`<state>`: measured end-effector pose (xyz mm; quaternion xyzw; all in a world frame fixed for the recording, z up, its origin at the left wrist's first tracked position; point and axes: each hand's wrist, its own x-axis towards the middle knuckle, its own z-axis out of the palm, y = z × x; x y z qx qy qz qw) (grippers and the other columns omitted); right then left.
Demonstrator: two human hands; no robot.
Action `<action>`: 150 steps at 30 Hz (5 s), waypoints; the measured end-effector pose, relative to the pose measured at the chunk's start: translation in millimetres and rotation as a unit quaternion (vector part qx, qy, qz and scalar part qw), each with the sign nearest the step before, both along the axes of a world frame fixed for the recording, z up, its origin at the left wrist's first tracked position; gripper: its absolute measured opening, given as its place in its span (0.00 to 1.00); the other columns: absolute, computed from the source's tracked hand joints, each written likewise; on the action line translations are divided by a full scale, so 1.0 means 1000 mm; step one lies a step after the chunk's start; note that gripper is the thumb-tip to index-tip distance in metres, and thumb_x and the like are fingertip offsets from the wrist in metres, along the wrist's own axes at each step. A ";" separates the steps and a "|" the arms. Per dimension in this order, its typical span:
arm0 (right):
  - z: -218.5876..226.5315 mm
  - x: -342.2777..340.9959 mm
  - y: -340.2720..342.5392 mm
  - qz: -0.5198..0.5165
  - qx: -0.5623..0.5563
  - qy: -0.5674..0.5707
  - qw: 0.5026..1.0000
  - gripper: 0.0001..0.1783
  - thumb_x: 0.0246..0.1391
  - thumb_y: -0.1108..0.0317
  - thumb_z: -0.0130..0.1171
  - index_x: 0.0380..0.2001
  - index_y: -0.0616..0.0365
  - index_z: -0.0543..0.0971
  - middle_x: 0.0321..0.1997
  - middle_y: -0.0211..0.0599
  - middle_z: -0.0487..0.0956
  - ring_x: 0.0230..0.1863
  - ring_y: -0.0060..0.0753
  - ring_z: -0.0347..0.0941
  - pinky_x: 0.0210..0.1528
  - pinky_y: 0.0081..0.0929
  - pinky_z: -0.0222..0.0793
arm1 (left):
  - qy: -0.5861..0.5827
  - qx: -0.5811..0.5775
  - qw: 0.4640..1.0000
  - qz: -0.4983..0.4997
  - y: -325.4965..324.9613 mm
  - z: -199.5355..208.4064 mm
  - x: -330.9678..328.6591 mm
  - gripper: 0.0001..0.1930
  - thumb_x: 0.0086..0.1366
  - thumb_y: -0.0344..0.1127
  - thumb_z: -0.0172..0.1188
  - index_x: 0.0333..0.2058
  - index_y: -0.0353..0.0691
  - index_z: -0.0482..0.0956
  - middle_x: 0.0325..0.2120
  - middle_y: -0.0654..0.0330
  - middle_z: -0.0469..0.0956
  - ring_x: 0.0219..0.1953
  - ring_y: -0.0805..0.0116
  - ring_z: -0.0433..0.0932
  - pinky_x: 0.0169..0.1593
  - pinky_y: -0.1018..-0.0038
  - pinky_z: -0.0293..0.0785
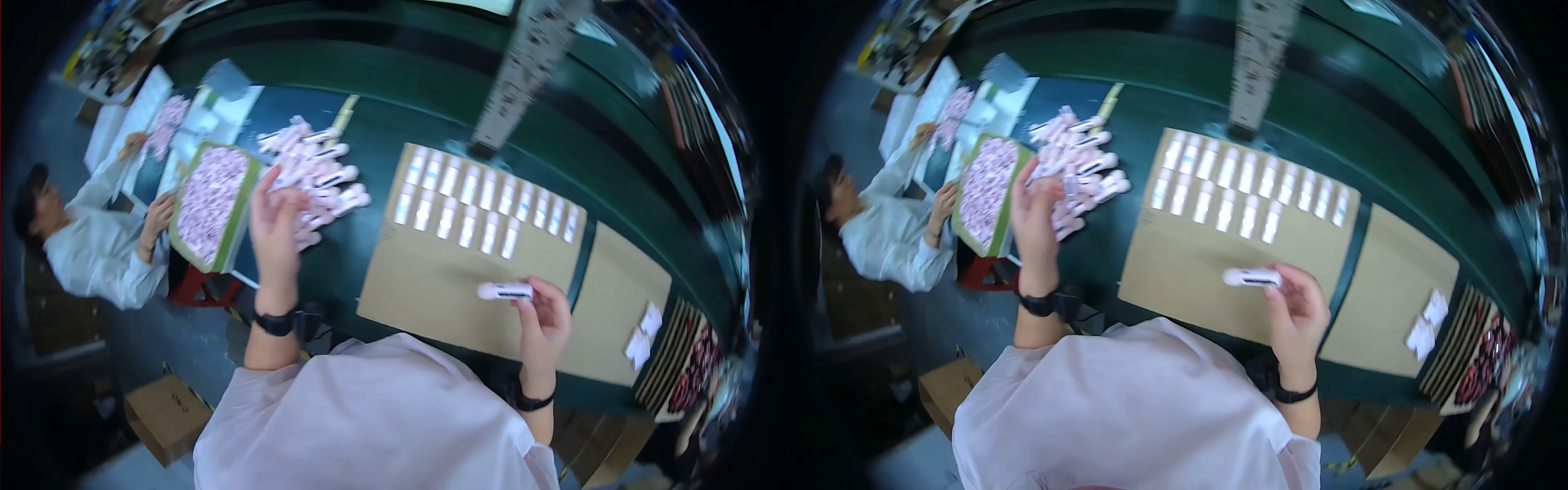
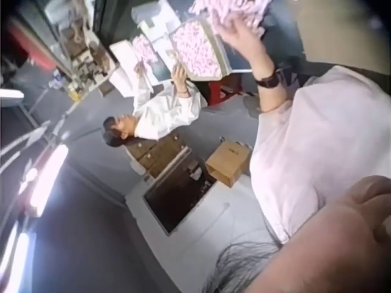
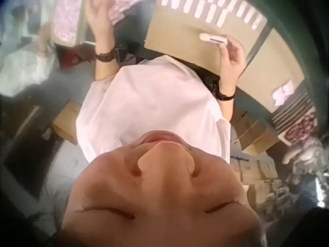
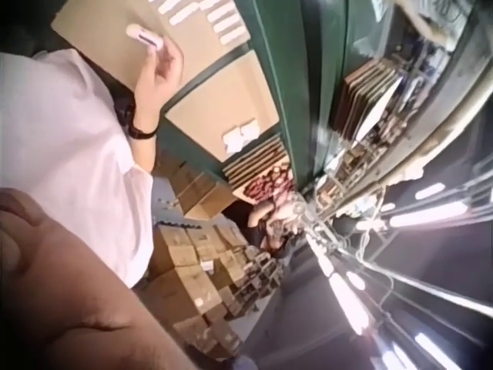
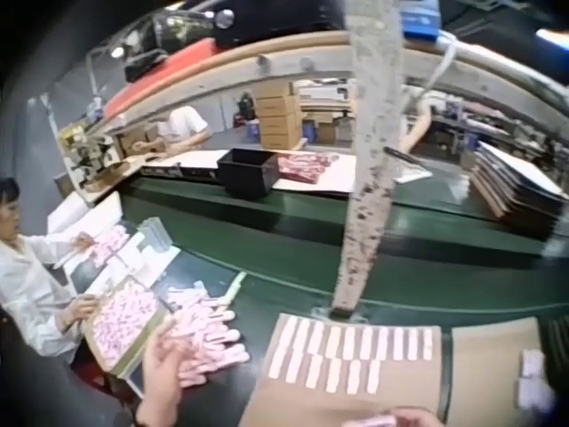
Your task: The person picks up a pink and white device from a pile, turns it over, and places it onto a cardboard sheet. After filling the sheet with devices, the person picks up a new cardboard sheet and places it on top of the first.
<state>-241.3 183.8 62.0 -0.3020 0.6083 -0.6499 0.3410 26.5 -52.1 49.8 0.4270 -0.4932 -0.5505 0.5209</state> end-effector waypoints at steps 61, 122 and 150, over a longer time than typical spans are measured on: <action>-0.035 -0.265 0.154 -0.271 0.577 0.440 0.632 0.11 0.52 0.65 0.60 0.38 0.57 0.80 0.38 0.51 0.80 0.43 0.46 0.77 0.47 0.40 0.72 | -0.329 -0.301 0.768 -0.460 0.075 0.001 -0.096 0.12 0.56 0.23 0.61 0.41 0.34 0.80 0.42 0.50 0.79 0.47 0.53 0.77 0.54 0.66 0.70; 0.019 -0.006 -0.003 0.046 -0.119 0.311 0.942 0.16 0.43 0.77 0.71 0.38 0.61 0.79 0.34 0.37 0.80 0.33 0.34 0.74 0.34 0.26 0.67 | -0.106 -0.299 0.831 -0.457 0.080 0.043 -0.126 0.12 0.52 0.25 0.68 0.36 0.33 0.78 0.33 0.55 0.78 0.37 0.62 0.77 0.53 0.59 0.70; 0.006 -0.024 -0.006 0.054 -0.021 0.234 0.971 0.12 0.49 0.82 0.60 0.39 0.63 0.77 0.41 0.41 0.78 0.41 0.37 0.76 0.44 0.27 0.71 | -0.179 -0.225 0.833 -0.473 0.087 0.005 -0.136 0.13 0.55 0.29 0.66 0.40 0.37 0.77 0.41 0.54 0.76 0.46 0.55 0.75 0.50 0.64 0.71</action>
